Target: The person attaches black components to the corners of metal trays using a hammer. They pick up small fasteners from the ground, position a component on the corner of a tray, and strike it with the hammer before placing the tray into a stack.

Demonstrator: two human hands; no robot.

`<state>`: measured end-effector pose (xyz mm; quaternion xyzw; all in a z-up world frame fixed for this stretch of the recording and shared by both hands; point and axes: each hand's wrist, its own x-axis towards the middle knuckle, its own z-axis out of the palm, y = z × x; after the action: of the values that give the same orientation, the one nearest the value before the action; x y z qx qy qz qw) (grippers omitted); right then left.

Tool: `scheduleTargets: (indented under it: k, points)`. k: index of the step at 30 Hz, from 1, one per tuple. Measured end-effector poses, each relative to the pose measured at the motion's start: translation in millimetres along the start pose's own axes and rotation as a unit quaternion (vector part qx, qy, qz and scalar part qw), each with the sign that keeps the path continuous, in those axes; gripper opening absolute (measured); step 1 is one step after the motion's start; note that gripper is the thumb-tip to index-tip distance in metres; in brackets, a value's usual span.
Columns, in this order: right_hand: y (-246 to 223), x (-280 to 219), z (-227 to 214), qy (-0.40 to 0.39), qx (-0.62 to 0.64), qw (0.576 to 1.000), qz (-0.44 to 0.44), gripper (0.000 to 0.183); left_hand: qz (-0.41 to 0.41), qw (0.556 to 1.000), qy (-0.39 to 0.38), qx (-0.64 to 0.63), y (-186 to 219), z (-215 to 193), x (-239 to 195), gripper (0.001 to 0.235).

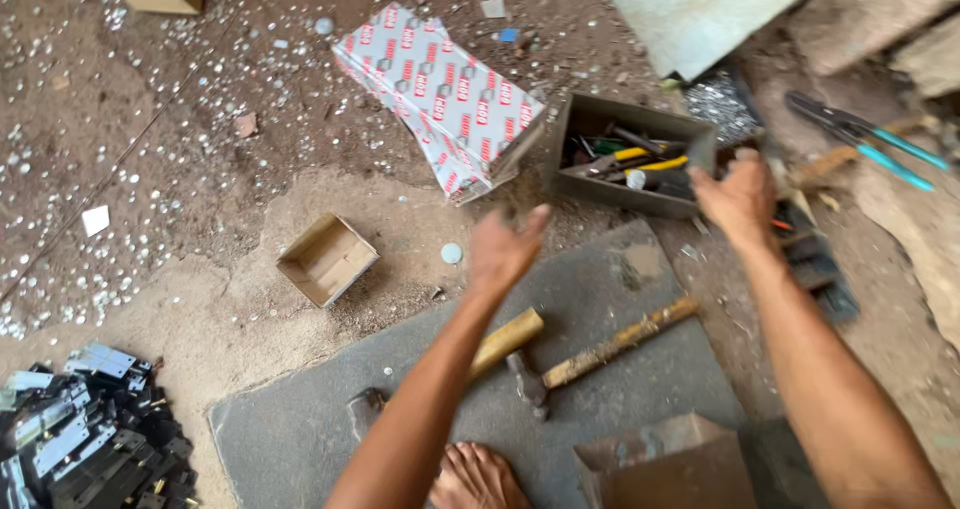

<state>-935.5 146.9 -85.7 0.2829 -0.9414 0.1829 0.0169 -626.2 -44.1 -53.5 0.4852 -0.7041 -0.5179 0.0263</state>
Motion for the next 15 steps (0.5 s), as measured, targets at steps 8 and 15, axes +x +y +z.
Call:
scheduleTargets:
  k: [8,15]
  points:
    - [77,24,87,-0.042,0.195,0.974,0.111,0.021,0.098,0.992,0.056,0.062,22,89,87,0.039]
    - [58,-31,21,0.008,0.393,0.919,-0.01,0.047,0.268,0.951,0.143,0.061,-14,72,38,0.015]
